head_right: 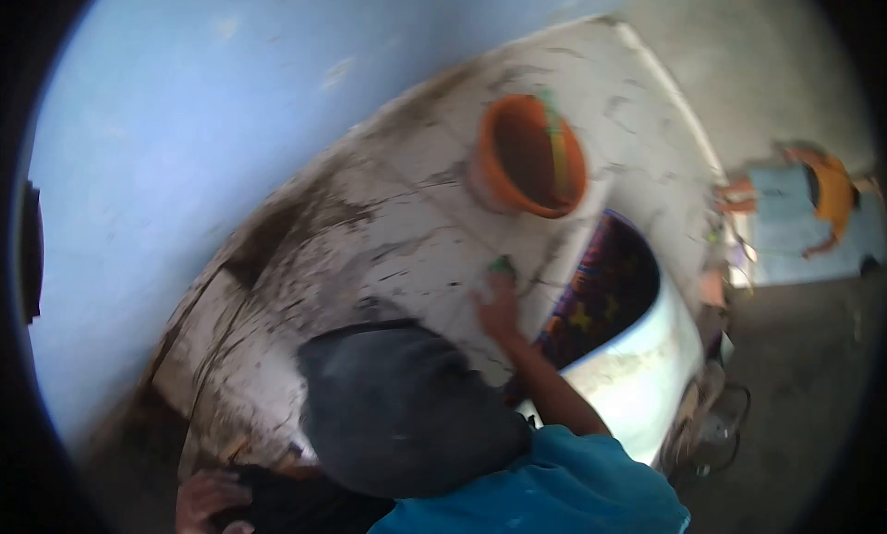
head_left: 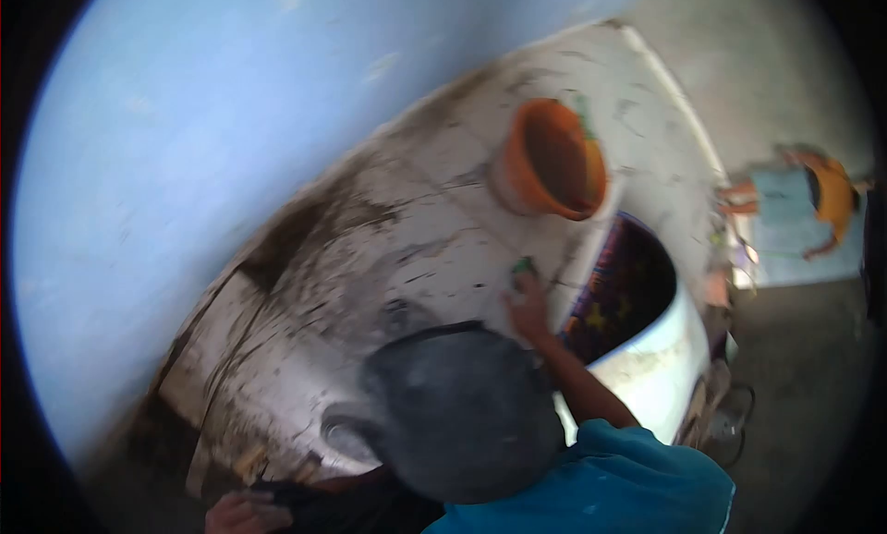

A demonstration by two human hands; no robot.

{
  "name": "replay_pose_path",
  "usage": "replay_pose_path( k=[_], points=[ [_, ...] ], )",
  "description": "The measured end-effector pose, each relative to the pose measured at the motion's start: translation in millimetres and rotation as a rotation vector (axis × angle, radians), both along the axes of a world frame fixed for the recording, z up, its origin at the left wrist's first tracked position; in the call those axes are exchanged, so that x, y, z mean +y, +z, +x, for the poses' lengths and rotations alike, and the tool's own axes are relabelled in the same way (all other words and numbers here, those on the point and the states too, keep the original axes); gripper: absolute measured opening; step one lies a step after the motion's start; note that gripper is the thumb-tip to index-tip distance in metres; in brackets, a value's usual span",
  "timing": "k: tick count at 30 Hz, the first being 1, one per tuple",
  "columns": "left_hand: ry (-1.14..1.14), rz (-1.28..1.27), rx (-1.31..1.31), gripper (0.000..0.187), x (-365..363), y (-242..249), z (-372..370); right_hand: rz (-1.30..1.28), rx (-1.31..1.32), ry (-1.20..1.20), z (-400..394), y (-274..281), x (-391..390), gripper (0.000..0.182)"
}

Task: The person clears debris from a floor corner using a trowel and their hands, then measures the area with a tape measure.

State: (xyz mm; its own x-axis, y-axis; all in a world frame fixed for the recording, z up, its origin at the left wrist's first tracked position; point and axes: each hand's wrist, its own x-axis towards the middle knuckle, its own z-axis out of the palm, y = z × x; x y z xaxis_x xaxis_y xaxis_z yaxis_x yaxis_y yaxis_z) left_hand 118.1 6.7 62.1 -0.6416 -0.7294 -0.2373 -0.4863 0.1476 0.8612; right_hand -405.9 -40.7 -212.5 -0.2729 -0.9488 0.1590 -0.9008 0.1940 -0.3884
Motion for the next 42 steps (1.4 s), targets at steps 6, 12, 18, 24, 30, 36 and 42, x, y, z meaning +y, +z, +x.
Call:
replay_pose_path(
  k=[6,12,18,24,30,36,42],
  points=[
    [0.113,0.503,-0.011,0.041,-9,-35,18,0.404,0.148,0.151,-75,-35,-31,0.067],
    [0.669,0.899,0.010,0.041,9,-66,12,0.593,-0.161,0.105,-18,-16,-88,0.067],
    [0.729,0.799,0.242,0.036,6,-154,-36,1.035,-0.488,0.791,156,20,-129,0.083],
    [1.111,0.794,0.354,0.051,6,-172,-79,1.167,-0.661,1.322,255,44,-118,0.080],
    [1.257,0.833,0.648,0.089,26,-174,-114,1.517,-1.425,0.984,291,27,-65,0.076],
    [1.286,0.827,0.777,0.088,42,-157,-115,1.376,-1.436,1.155,302,9,-30,0.070],
    [1.235,0.851,0.697,0.076,45,-167,-104,1.438,-1.545,1.253,296,14,-29,0.045]
  ],
)
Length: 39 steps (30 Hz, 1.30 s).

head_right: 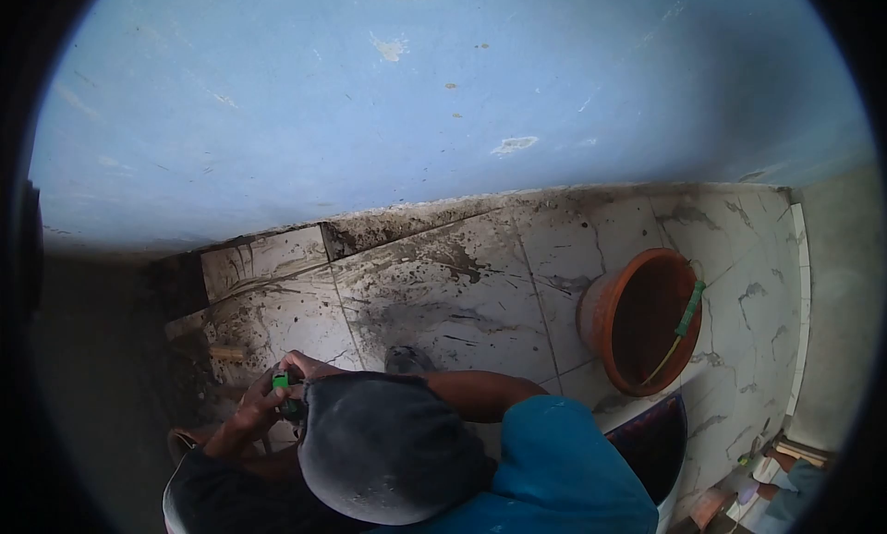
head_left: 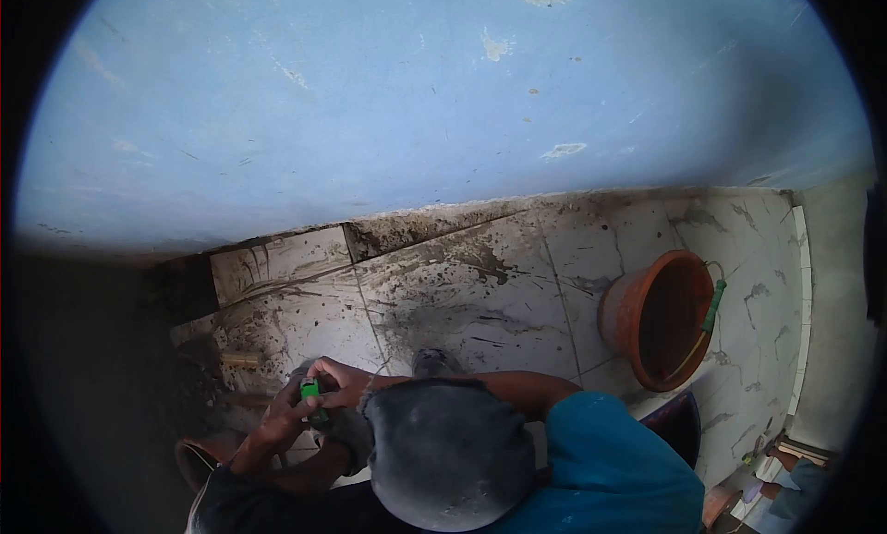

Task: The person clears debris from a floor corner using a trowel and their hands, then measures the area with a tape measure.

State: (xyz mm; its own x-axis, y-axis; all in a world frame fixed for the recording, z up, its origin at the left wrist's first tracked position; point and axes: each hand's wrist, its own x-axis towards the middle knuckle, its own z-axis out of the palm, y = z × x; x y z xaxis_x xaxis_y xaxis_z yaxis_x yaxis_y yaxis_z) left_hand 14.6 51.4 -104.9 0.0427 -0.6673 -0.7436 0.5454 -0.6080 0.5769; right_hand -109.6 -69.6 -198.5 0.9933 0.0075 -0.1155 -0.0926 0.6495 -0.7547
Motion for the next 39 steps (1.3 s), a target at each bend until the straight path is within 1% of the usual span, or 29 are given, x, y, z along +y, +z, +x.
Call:
replay_pose_path(
  k=[2,3,4,5,6,8,9,11,12,14,16,17,18,19,21,22,23,24,25,26,28,29,30,31,32,33,34,36,39],
  points=[
    [-0.228,0.060,-0.164,0.072,-8,4,2,-0.022,0.065,0.068,-2,1,-15,0.042],
    [-0.228,0.059,-0.162,0.072,-7,-1,3,-0.038,0.130,0.135,-2,0,-16,0.039],
    [-0.339,0.039,-0.224,0.072,-5,-9,6,-0.027,0.200,0.104,-4,-7,-12,0.029],
    [-0.450,0.022,-0.287,0.073,-3,-14,10,-0.024,0.201,0.100,-6,-2,-15,0.029],
    [-0.454,0.027,-0.284,0.073,-4,-13,15,0.015,0.242,0.214,-12,7,-21,0.027],
    [-0.959,-0.007,-0.499,0.072,-13,-11,26,0.056,0.282,0.333,-21,14,-28,0.025],
    [-0.957,-0.010,-0.500,0.072,-14,-13,32,0.005,0.290,0.398,-24,15,-31,0.025],
    [-1.209,0.093,-0.433,0.070,-16,-22,44,-0.058,0.246,0.483,-33,3,-39,0.028],
    [-1.198,0.090,-0.435,0.070,-18,-21,48,-0.059,0.191,0.499,-39,-12,-42,0.029],
    [-1.273,0.056,-0.247,0.063,-20,-19,57,-0.018,0.154,0.381,-56,-16,-63,0.030],
    [-1.187,0.036,-0.150,0.059,-6,-37,66,-0.141,0.348,0.005,-89,-7,-92,0.025],
    [-1.104,0.016,-0.054,0.056,0,-45,72,0.081,0.256,-0.209,-102,-1,-102,0.024],
    [-1.099,0.010,-0.049,0.056,2,-48,74,0.202,0.685,-0.516,-121,3,-109,0.016],
    [-1.084,0.024,-0.060,0.052,2,-51,74,0.251,0.317,-0.595,-139,-2,-122,0.009],
    [-1.064,0.030,-0.058,0.048,4,-62,79,0.061,0.403,-0.656,-169,-4,-138,0.011],
    [-1.174,-0.076,-0.089,0.044,3,-75,82,0.051,0.414,-0.651,-162,4,-135,0.011],
    [-1.281,-0.187,-0.123,0.041,4,-88,85,0.222,0.322,-0.643,-154,17,-134,0.013],
    [-1.268,-0.201,-0.114,0.041,11,-106,90,0.391,0.231,-0.628,-146,27,-134,0.015],
    [-1.187,-0.230,-0.135,0.038,19,-125,96,0.379,0.245,-0.620,-142,26,-139,0.015],
    [-1.106,-0.256,-0.158,0.035,27,-136,101,0.240,0.239,-0.552,-137,18,-146,0.016],
    [-1.040,-0.159,-0.160,0.035,27,-110,124,0.090,0.236,-0.469,-121,18,-145,0.017],
    [-0.988,-0.050,-0.163,0.034,28,-101,133,0.187,0.190,-0.511,-104,21,-135,0.017],
    [-0.977,-0.058,-0.161,0.034,35,-111,143,0.287,0.143,-0.553,-93,23,-129,0.020],
    [-0.950,-0.171,-0.292,0.034,50,-128,159,0.274,0.151,-0.538,-85,24,-127,0.020],
    [-0.930,-0.276,-0.424,0.033,59,-138,169,0.265,0.370,-0.474,-83,20,-126,0.023],
    [-0.925,-0.277,-0.424,0.033,63,-133,178,0.253,0.587,-0.407,-76,22,-122,0.026],
    [-0.993,-0.275,-0.430,0.034,64,-127,190,0.250,0.587,-0.402,-70,23,-111,0.026],
    [-1.041,-0.266,-0.448,0.034,71,-121,212,-0.116,0.770,-0.598,-37,52,-75,0.031],
    [-0.936,-0.243,-0.529,0.034,97,-117,239,0.017,0.566,-0.667,-1,110,-39,0.031]
  ],
)
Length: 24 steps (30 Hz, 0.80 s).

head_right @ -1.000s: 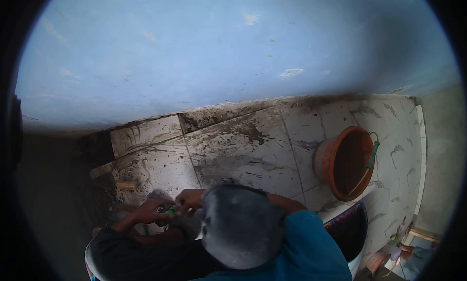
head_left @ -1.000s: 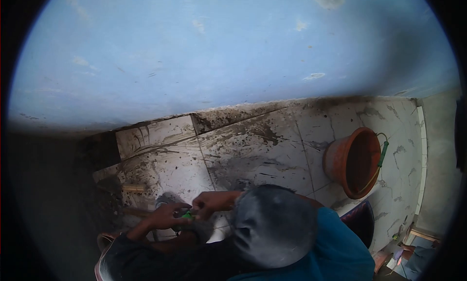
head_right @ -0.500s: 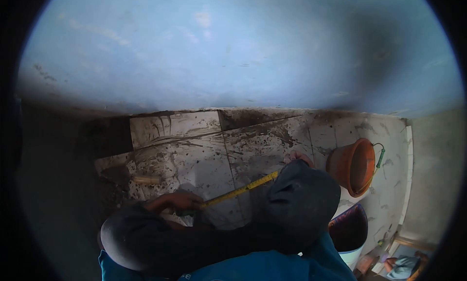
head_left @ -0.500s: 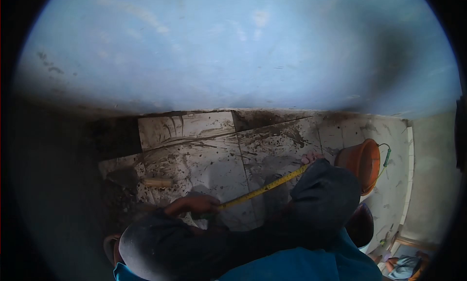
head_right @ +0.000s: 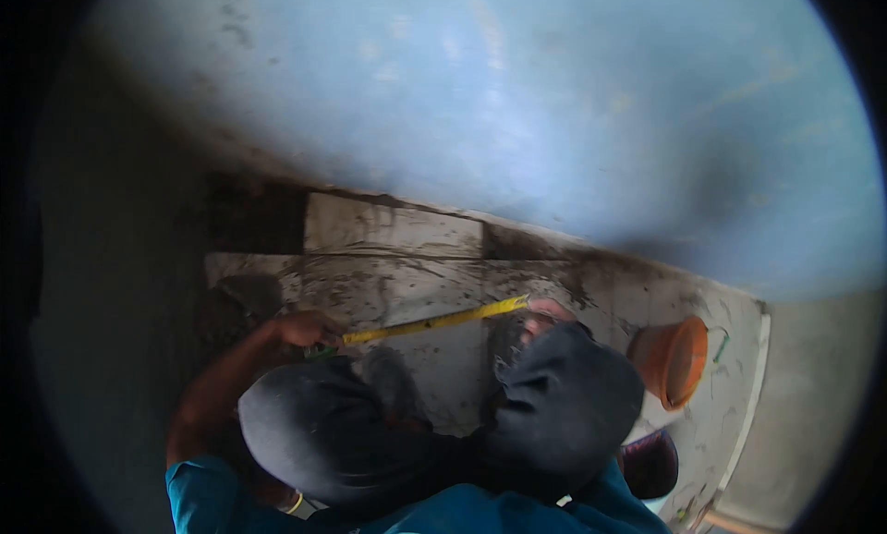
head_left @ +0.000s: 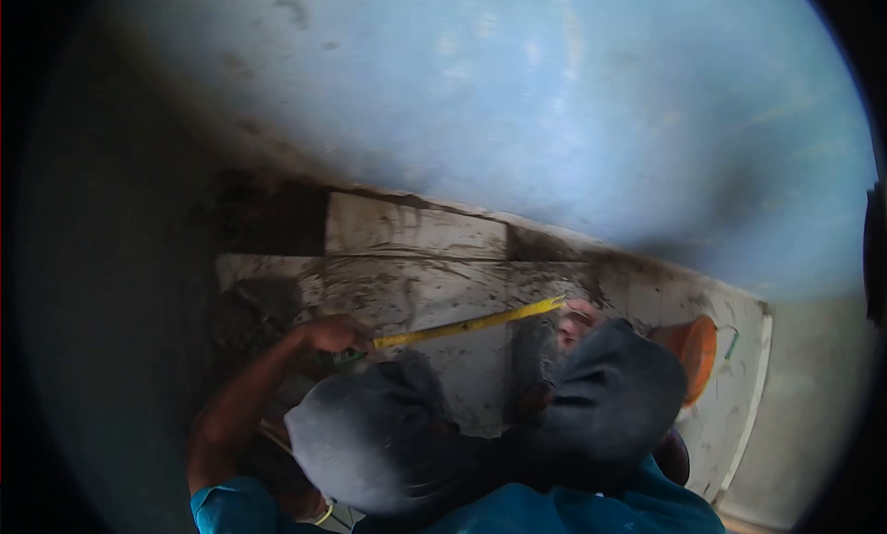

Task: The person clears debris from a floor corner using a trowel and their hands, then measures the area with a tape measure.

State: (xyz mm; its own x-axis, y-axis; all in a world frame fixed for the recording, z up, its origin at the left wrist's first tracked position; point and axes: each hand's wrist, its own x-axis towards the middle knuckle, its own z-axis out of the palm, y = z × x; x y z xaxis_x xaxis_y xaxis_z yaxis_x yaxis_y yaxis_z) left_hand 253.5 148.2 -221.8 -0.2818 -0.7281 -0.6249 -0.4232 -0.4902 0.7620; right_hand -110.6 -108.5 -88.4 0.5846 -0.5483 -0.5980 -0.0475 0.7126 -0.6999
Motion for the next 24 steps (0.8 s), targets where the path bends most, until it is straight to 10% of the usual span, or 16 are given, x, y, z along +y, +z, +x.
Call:
replay_pose_path(
  k=[2,13,18,24],
  points=[
    [0.015,0.045,0.110,0.031,10,6,21,-0.629,0.223,0.424,3,-4,-10,0.025],
    [0.669,0.183,0.865,0.030,53,78,8,-0.345,0.004,0.865,146,61,13,0.018],
    [0.988,0.175,0.819,0.032,76,106,-9,-0.134,-0.073,1.008,175,45,5,0.017],
    [1.108,0.294,0.142,0.032,126,145,-14,-0.037,-0.113,1.204,219,-22,21,0.021]
  ],
)
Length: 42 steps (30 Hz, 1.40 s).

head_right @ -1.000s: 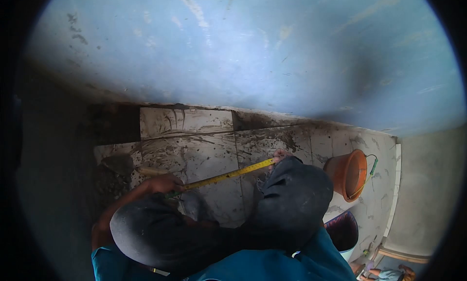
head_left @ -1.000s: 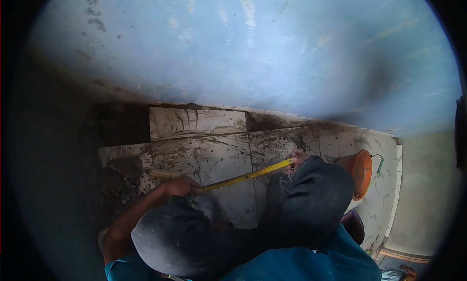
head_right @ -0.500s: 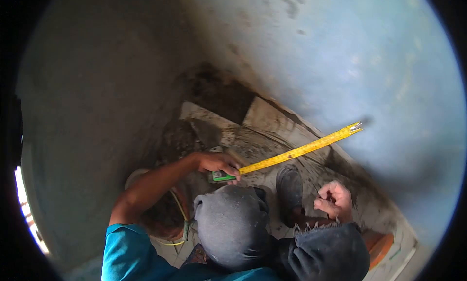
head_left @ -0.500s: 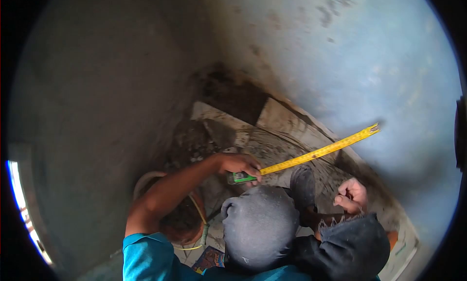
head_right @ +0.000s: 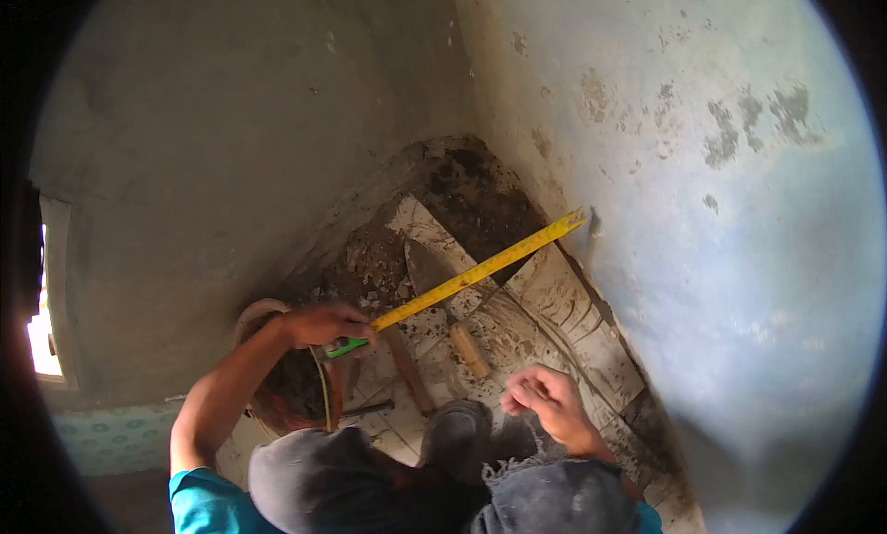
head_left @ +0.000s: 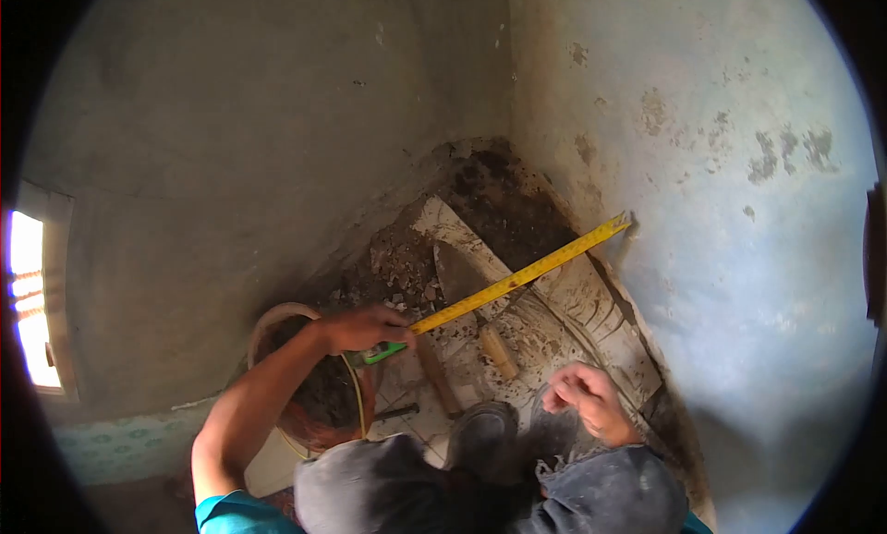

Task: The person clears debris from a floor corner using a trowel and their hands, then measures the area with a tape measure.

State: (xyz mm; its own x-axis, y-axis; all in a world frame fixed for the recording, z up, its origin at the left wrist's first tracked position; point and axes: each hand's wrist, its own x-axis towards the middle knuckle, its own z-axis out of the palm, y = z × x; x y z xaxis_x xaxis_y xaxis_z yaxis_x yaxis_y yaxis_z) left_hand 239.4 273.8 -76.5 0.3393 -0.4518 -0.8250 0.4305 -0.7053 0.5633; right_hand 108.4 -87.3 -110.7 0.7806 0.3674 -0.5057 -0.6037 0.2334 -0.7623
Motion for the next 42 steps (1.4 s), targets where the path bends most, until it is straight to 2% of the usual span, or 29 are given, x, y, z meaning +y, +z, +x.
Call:
replay_pose_path(
  k=[1,2,4,8,10,11,13,17,23,26,28,29,31,32,34,35,37,38,40,42],
  points=[
    [-0.033,0.091,-0.101,0.031,3,3,-2,0.049,0.002,-0.018,13,-14,7,0.023],
    [-0.016,0.090,-0.099,0.031,2,8,-4,0.100,0.006,-0.037,27,-24,14,0.024],
    [0.023,0.261,-0.134,0.032,-2,19,-2,0.111,0.027,-0.056,64,-30,36,0.027],
    [-0.002,0.327,-0.188,0.030,-7,22,6,0.133,-0.059,-0.099,128,-35,67,0.030],
    [-0.137,0.420,-0.334,0.027,1,19,15,0.156,-0.071,-0.079,156,-41,77,0.030],
    [-0.130,0.415,-0.336,0.027,5,20,22,0.150,-0.074,-0.073,172,-49,86,0.030],
    [-0.016,0.559,-0.298,0.027,13,23,34,0.174,0.080,-0.069,198,-73,106,0.023],
    [0.033,0.626,-0.362,0.027,25,13,59,0.165,0.182,-0.049,247,-107,140,0.019],
    [0.216,0.604,-0.432,0.030,52,-53,87,0.126,0.114,-0.040,297,-124,161,0.014],
    [0.166,0.660,-0.561,0.027,52,-82,95,0.026,0.102,-0.033,315,-140,173,0.014],
    [0.319,0.771,-0.572,0.030,37,-93,89,-0.041,0.131,-0.058,324,-147,178,0.016],
    [0.318,0.770,-0.569,0.030,46,-115,81,-0.042,0.135,-0.058,326,-152,179,0.016],
    [-0.120,0.886,-0.860,0.035,74,-169,66,-0.127,0.095,0.062,331,-163,184,0.015],
    [-0.124,0.885,-0.855,0.035,70,-160,70,-0.126,0.102,0.061,331,-163,186,0.015],
    [0.110,0.872,-0.548,0.036,54,-131,83,-0.133,0.093,0.040,328,-158,193,0.014],
    [0.105,0.871,-0.543,0.036,56,-133,86,-0.133,0.099,0.037,329,-162,196,0.014],
    [-0.318,0.953,-0.606,0.036,62,-138,91,-0.079,0.144,-0.004,335,-168,204,0.012],
    [-0.324,0.952,-0.605,0.036,62,-142,90,-0.078,0.148,-0.008,335,-166,206,0.012],
    [-0.168,1.065,-0.555,0.036,61,-148,88,-0.146,0.081,0.019,336,-161,211,0.013],
    [-0.103,1.097,-0.566,0.036,44,-133,92,-0.156,0.113,-0.002,339,-167,217,0.013]
  ],
)
